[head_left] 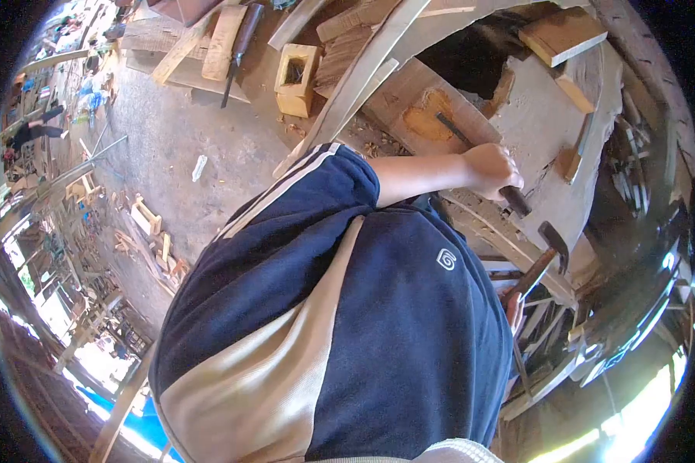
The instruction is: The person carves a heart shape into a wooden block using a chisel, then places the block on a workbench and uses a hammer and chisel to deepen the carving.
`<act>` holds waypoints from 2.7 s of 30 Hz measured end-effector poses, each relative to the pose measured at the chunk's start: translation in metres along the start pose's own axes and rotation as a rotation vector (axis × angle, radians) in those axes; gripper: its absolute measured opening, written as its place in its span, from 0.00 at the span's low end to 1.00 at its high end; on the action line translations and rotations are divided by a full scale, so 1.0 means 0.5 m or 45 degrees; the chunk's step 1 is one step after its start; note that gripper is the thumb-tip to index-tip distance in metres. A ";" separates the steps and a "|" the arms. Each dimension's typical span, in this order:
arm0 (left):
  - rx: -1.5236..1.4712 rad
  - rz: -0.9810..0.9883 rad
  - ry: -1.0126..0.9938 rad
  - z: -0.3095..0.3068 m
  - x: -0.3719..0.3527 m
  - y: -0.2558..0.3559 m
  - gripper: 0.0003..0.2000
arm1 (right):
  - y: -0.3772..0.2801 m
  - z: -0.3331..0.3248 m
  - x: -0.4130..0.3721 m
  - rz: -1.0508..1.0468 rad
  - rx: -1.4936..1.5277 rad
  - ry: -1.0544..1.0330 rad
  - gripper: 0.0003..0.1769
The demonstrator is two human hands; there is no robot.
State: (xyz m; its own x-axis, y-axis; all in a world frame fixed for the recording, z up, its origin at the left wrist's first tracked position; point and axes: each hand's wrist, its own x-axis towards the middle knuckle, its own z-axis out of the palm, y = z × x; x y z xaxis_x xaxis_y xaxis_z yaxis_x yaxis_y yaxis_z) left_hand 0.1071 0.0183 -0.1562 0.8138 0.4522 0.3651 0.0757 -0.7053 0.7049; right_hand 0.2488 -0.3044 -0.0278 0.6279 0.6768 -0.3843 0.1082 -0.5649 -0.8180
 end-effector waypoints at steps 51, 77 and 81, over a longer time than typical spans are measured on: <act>0.643 -0.226 -0.119 -0.008 -0.024 0.058 0.17 | -0.177 0.081 0.146 0.204 0.200 -0.319 0.10; 0.055 -0.191 0.384 -0.066 -0.008 0.152 0.12 | -0.129 0.054 0.316 0.807 0.717 -0.687 0.14; 0.037 -0.215 0.519 -0.076 -0.017 0.153 0.13 | -0.126 0.044 0.334 1.073 1.220 -0.886 0.14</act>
State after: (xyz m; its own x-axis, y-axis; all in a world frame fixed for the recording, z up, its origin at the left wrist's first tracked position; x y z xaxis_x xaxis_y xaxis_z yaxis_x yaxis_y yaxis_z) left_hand 0.0843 -0.0186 -0.0822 0.4951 0.7366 0.4607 0.2089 -0.6157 0.7598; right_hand 0.3296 -0.1455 -0.0498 -0.2798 0.5546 -0.7836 -0.8176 -0.5655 -0.1084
